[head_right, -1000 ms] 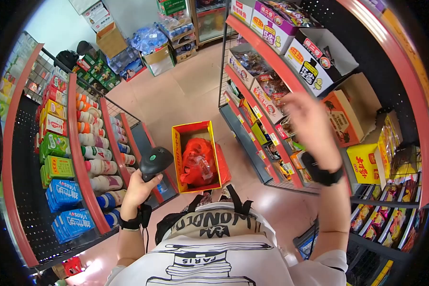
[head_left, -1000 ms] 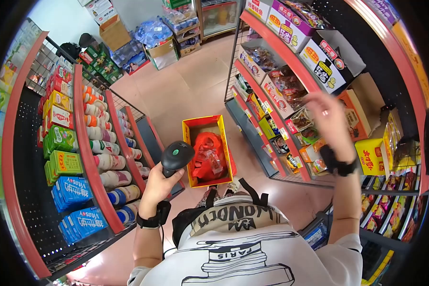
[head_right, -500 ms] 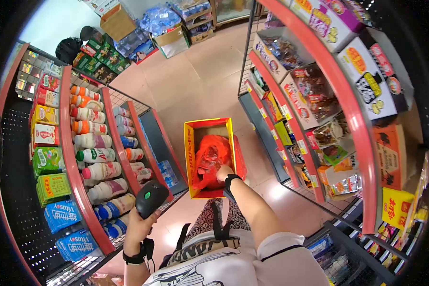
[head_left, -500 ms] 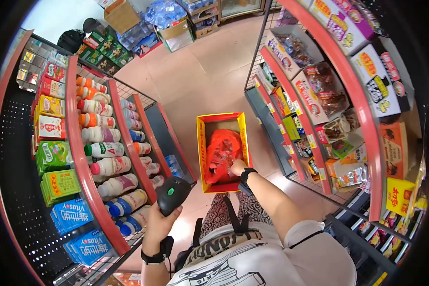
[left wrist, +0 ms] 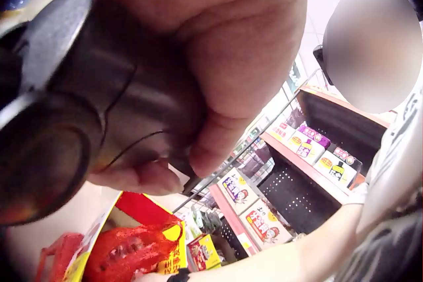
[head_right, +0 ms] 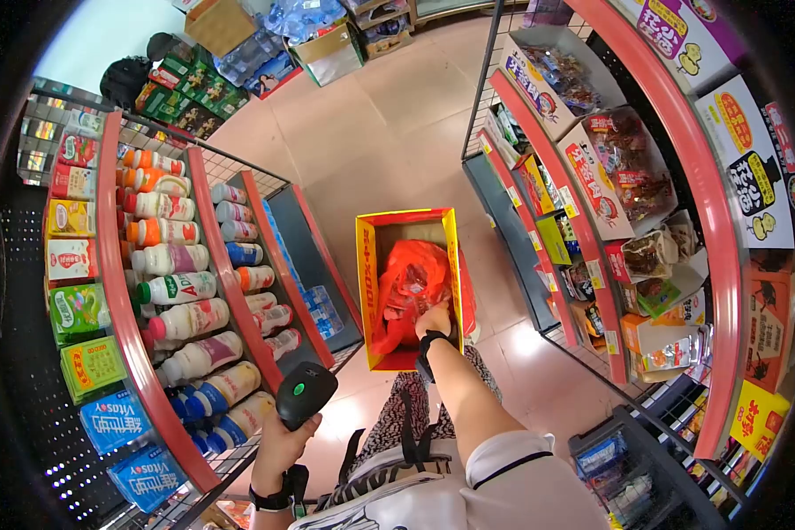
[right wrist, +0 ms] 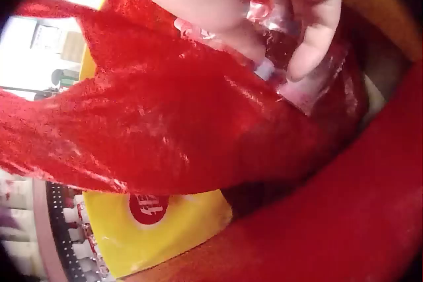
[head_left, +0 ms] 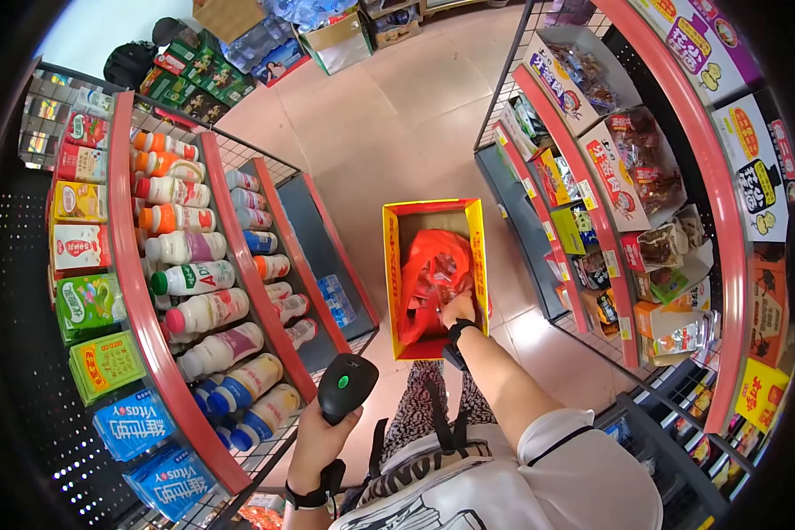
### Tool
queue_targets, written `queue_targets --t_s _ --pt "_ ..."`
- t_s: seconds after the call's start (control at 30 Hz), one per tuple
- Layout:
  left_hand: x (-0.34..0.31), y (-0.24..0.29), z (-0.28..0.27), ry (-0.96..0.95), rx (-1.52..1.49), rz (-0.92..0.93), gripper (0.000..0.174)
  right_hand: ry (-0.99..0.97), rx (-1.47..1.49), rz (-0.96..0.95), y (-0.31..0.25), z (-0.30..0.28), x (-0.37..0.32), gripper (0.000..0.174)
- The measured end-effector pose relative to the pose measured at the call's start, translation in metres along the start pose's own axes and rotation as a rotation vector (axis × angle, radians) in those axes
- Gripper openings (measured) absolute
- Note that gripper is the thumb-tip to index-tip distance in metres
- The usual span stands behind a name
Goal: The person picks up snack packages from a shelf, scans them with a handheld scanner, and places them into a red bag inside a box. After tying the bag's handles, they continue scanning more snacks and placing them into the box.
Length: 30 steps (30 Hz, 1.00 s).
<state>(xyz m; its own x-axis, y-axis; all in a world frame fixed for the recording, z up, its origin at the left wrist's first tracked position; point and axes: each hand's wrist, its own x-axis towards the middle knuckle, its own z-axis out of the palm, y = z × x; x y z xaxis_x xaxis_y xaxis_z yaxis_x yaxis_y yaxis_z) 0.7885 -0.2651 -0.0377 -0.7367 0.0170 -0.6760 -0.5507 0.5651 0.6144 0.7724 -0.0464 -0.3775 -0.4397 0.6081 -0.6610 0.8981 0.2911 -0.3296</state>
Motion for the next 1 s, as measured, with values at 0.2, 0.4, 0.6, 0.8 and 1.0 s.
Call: queue_targets --t_s 0.2,0.4,0.6,0.8,1.0 --pt "0.005 0.022 -0.002 -0.054 0.069 0.011 0.024 -0.152 -0.279 -0.303 -0.007 -0.035 -0.005 0.025" --pt "0.014 0.041 -0.005 -0.079 -0.027 0.191 0.026 -0.075 0.004 -0.658 -0.022 -0.141 -0.067 0.017" --pt "0.006 0.092 -0.005 -0.208 -0.139 0.403 0.021 0.383 0.347 -1.146 -0.045 -0.268 -0.132 0.021" --pt "0.001 0.124 0.017 -0.300 -0.111 0.615 0.018 0.739 0.309 -1.310 -0.044 -0.342 -0.157 0.027" --pt "-0.013 0.157 0.036 -0.490 -0.012 0.688 0.031 0.946 0.226 -1.359 -0.040 -0.377 -0.187 0.025"
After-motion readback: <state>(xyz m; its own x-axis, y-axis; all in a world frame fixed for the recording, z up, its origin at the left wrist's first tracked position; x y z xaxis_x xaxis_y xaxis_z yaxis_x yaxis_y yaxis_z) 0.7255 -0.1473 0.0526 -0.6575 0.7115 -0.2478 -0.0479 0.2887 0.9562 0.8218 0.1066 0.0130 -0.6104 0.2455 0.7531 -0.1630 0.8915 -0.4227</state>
